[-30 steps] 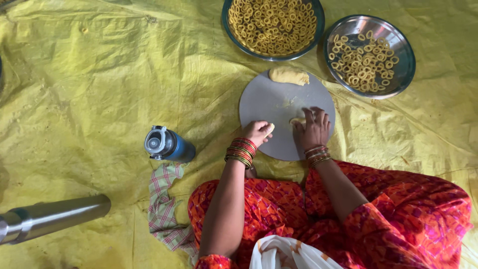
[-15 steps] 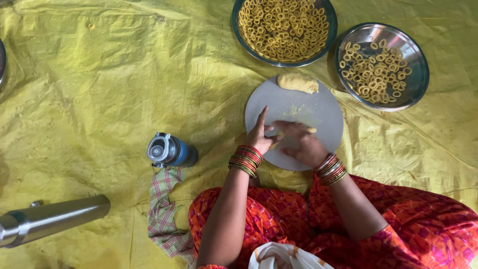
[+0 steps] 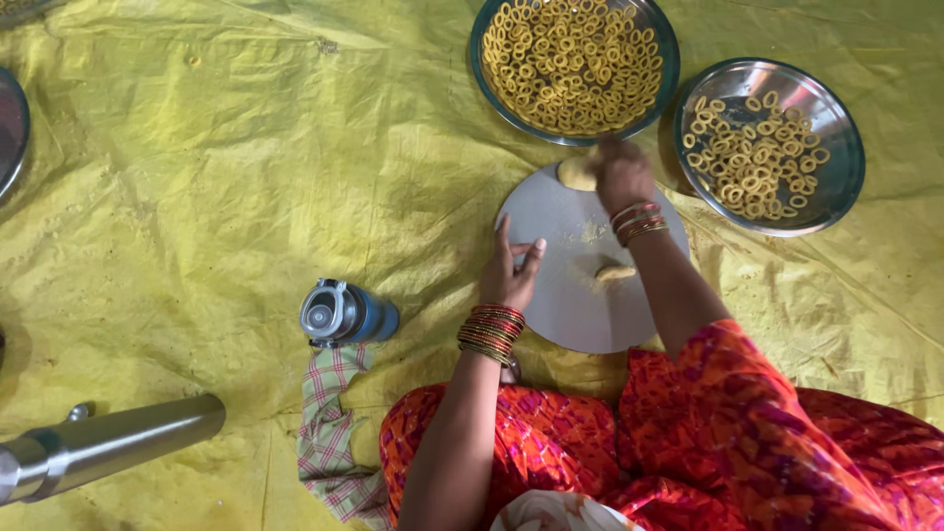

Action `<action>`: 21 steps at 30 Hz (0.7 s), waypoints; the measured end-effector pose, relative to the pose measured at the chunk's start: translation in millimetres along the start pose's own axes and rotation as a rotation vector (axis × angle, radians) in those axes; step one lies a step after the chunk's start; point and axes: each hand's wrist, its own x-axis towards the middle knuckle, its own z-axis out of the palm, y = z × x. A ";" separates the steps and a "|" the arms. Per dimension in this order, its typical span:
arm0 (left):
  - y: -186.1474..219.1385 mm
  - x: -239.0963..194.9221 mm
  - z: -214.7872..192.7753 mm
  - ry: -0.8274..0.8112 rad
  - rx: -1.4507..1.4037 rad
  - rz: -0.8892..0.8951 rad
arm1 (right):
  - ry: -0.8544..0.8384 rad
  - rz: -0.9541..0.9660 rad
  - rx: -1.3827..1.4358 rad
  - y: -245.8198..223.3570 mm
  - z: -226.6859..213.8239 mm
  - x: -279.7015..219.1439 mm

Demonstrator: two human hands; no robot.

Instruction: The person rolls small pieces of dough into thin ropes on a round board, then shapes them into rings and places them into metal bowls. The person repeats this process throughout the clip.

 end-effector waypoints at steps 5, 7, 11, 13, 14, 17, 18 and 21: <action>0.1 -4.8 2.8 0.039 0.074 0.060 | 0.000 -0.007 -0.049 -42.4 2.6 -58.5; -0.4 -3.4 5.2 0.053 0.043 0.089 | -0.036 -0.027 0.002 -51.4 -8.7 -72.2; -6.6 0.5 7.9 0.043 0.050 0.106 | -0.229 0.001 0.105 -48.9 -36.5 -49.3; -13.7 1.2 5.0 0.059 0.096 0.110 | -0.443 0.278 0.410 -29.0 -53.8 -20.3; -17.0 1.6 3.2 0.068 0.119 0.111 | -0.551 0.412 0.564 -21.4 -60.1 -9.8; -23.0 3.3 -2.6 0.083 0.079 0.059 | -0.504 0.504 0.583 -1.6 -68.8 6.3; -22.3 4.5 -4.4 0.094 0.103 0.055 | -0.377 0.367 0.427 -2.0 -67.6 2.5; -20.4 2.8 -4.1 0.118 0.144 0.060 | -0.174 0.059 -0.020 -14.0 -62.7 -37.1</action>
